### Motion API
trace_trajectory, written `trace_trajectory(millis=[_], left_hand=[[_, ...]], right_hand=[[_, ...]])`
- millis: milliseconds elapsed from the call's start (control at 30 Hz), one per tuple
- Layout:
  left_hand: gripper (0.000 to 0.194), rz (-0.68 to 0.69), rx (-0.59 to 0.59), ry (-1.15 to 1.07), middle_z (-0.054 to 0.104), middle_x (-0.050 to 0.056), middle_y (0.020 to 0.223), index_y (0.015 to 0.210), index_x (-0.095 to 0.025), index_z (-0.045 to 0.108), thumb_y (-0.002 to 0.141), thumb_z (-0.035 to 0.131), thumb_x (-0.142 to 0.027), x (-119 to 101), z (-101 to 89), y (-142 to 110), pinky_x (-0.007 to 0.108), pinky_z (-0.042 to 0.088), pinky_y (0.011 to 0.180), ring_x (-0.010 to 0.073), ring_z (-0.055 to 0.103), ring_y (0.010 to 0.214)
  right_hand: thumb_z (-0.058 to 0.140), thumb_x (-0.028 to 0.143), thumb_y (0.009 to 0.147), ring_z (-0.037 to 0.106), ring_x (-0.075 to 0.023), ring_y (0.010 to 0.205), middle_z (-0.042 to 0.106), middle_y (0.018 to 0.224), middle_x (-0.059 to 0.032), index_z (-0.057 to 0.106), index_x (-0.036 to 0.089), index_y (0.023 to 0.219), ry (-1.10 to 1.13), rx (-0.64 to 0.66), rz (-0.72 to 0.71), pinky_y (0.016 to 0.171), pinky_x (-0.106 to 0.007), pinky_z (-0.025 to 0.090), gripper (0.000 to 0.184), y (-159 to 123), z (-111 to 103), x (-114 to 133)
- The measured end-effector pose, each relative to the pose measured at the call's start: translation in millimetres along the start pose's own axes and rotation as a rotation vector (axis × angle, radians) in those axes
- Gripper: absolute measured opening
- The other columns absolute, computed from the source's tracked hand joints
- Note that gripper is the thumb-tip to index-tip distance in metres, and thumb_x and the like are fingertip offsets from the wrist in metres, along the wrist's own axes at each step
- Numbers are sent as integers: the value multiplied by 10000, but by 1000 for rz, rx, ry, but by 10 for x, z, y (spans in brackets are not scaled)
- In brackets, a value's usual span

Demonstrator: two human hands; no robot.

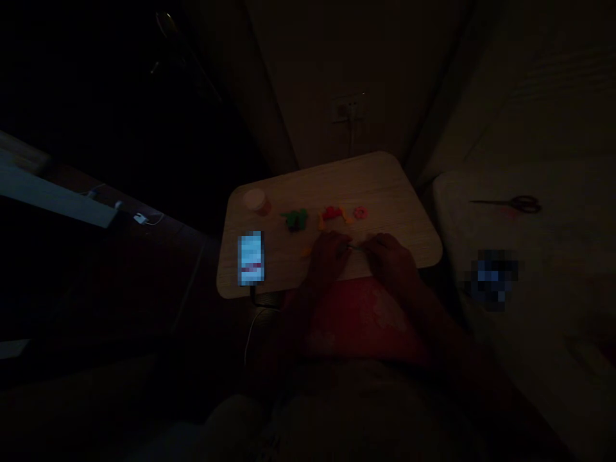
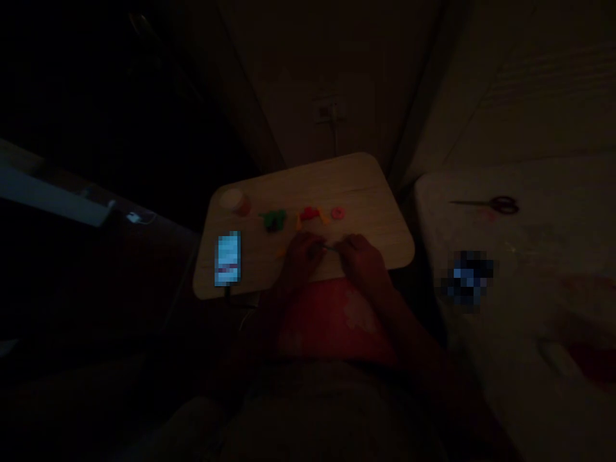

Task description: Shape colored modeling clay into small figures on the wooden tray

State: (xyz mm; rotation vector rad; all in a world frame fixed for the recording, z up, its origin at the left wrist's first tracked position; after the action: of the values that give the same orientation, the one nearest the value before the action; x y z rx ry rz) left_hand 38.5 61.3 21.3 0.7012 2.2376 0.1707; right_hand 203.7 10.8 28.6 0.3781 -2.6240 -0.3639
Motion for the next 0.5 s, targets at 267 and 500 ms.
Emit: trace_trajectory(millis=[267, 500], left_hand=[[285, -53, -23, -32, 756, 71, 1065, 1153, -208, 706, 871, 745, -191, 31, 17, -9, 428, 493, 997, 257, 671, 1040], [319, -55, 6, -23, 761, 47, 1022, 1185, -227, 691, 872, 741, -188, 12, 24, -2, 421, 481, 1002, 254, 666, 1044]], right_hand=[[493, 225, 1010, 643, -283, 933, 700, 1009, -149, 741, 158, 1053, 25, -58, 117, 822, -385, 514, 261, -162, -77, 94], [521, 207, 981, 642, -262, 861, 703, 947, -125, 717, 189, 970, 42, -65, 153, 778, -363, 496, 197, -219, -105, 138]])
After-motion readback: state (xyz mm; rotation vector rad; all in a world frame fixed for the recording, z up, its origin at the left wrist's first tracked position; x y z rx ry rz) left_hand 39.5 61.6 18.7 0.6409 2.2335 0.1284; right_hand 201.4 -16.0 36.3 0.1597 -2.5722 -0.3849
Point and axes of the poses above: each hand's wrist, its own y-axis towards the middle knuckle, its own z-axis out of the palm, x = y × z, the point moved 5 cm from there along y, towards the middle knuckle
